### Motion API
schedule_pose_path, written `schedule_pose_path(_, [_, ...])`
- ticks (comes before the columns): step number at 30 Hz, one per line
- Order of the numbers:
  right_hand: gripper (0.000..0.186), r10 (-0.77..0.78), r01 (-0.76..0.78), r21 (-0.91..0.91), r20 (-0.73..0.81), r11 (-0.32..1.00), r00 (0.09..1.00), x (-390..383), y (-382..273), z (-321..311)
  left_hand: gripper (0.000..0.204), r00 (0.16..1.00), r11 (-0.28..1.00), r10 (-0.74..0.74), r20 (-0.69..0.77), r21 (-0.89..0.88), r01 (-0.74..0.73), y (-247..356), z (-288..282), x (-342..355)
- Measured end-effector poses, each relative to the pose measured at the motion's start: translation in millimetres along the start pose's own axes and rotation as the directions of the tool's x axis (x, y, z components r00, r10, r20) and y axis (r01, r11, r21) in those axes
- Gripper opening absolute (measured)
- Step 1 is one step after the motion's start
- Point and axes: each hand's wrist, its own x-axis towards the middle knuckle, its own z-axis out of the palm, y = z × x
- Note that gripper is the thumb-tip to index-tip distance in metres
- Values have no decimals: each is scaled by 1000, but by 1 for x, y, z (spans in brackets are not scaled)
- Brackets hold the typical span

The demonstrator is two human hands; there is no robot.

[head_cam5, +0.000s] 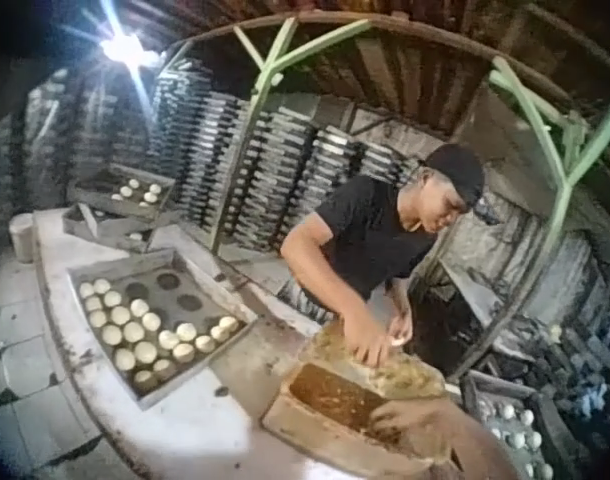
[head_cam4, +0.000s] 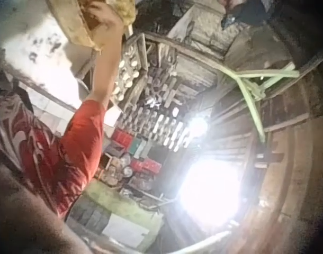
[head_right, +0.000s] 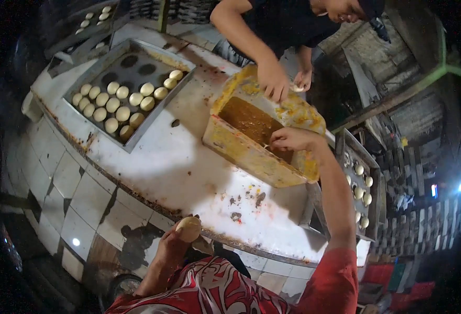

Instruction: Filling and shaping dough balls into buns and placing them on baking trays.

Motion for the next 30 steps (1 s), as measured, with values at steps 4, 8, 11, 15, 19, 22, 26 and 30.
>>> schedule_pose_path(4, [15,-86,193,310,-329,931,941,-106,16,28,49,987,984,90,134,140,-108,-14,44,24])
schedule_pose_path(8, [16,-104,476,451,-634,755,766,-162,37,116,49,964,984,71,256,-177,-25,-42,102,46])
schedule_pose_path(11, [11,-229,516,56,-851,855,472,-155,48,191,46,973,956,46,226,-291,23,-72,140,57])
schedule_pose_path(15, [6,-333,604,-47,-866,796,372,-122,72,248,41,975,903,96,198,-430,-1,-84,163,51])
schedule_pose_path(19, [5,-61,418,69,-955,906,290,-143,97,221,47,900,849,432,-56,-310,-427,-66,144,-1])
schedule_pose_path(22, [5,-285,424,-195,-945,884,158,-158,81,154,48,840,820,542,-16,-210,-533,-74,123,-20])
schedule_pose_path(26, [13,-512,197,-488,-680,850,525,-106,36,59,48,925,894,379,1,-259,-366,-96,101,-3])
schedule_pose_path(30, [18,-189,6,-528,-294,849,937,-3,28,16,44,977,976,209,-37,-55,-211,-104,89,19])
